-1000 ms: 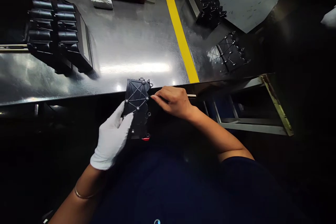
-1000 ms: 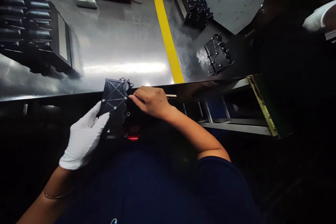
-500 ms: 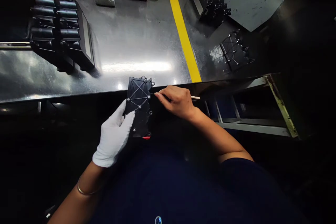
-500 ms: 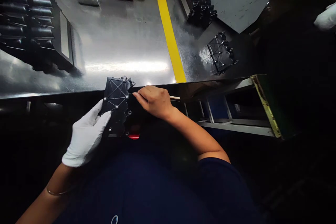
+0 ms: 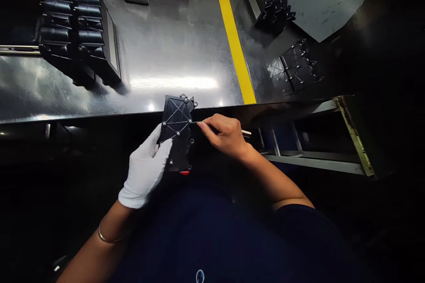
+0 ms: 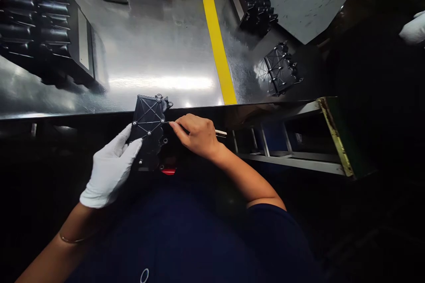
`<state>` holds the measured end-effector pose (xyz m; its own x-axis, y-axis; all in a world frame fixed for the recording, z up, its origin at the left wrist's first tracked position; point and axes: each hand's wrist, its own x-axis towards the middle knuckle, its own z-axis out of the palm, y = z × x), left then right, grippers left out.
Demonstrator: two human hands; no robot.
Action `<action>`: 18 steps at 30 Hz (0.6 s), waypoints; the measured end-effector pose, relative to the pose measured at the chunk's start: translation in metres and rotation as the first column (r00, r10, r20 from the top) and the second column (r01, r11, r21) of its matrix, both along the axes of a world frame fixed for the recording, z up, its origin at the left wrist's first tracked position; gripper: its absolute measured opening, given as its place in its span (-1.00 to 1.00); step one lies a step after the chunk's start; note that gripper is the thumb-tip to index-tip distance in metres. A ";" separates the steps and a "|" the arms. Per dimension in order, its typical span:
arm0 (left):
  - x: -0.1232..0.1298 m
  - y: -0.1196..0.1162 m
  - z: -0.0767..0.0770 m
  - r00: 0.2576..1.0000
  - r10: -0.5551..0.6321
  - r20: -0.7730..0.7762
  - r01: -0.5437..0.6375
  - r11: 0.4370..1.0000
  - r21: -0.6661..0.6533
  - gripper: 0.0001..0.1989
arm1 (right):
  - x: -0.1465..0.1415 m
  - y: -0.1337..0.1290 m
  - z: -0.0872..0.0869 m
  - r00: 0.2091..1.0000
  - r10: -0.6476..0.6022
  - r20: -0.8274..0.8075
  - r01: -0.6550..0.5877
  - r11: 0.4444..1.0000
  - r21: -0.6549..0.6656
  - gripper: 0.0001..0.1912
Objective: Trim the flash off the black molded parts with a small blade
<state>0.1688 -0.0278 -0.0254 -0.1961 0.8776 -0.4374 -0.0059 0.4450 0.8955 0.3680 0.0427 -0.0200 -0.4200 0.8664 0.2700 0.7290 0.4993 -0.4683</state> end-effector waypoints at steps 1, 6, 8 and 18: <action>0.000 0.000 0.000 1.000 0.005 -0.002 -0.005 1.000 -0.001 -0.30 | -0.001 -0.001 0.000 1.000 -0.012 0.002 0.012 1.000 -0.006 -0.67; 0.001 0.001 0.004 0.997 -0.005 -0.073 0.005 1.000 0.004 -0.35 | -0.002 -0.003 0.001 0.998 -0.057 0.011 0.057 0.998 -0.010 -0.69; 0.001 0.002 0.005 0.996 -0.008 -0.093 0.009 1.000 0.006 -0.37 | -0.002 -0.004 0.001 0.999 -0.025 0.022 0.025 1.000 -0.013 -0.69; -0.002 0.000 -0.003 0.999 -0.010 -0.047 0.011 1.000 0.019 -0.34 | 0.000 0.003 -0.005 0.996 -0.036 0.080 0.016 0.970 0.243 -0.68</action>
<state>0.1671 -0.0276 -0.0285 -0.2068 0.8880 -0.4108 0.0412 0.4274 0.9031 0.3681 0.0454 -0.0254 -0.4278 0.7908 0.4378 0.7744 0.5705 -0.2737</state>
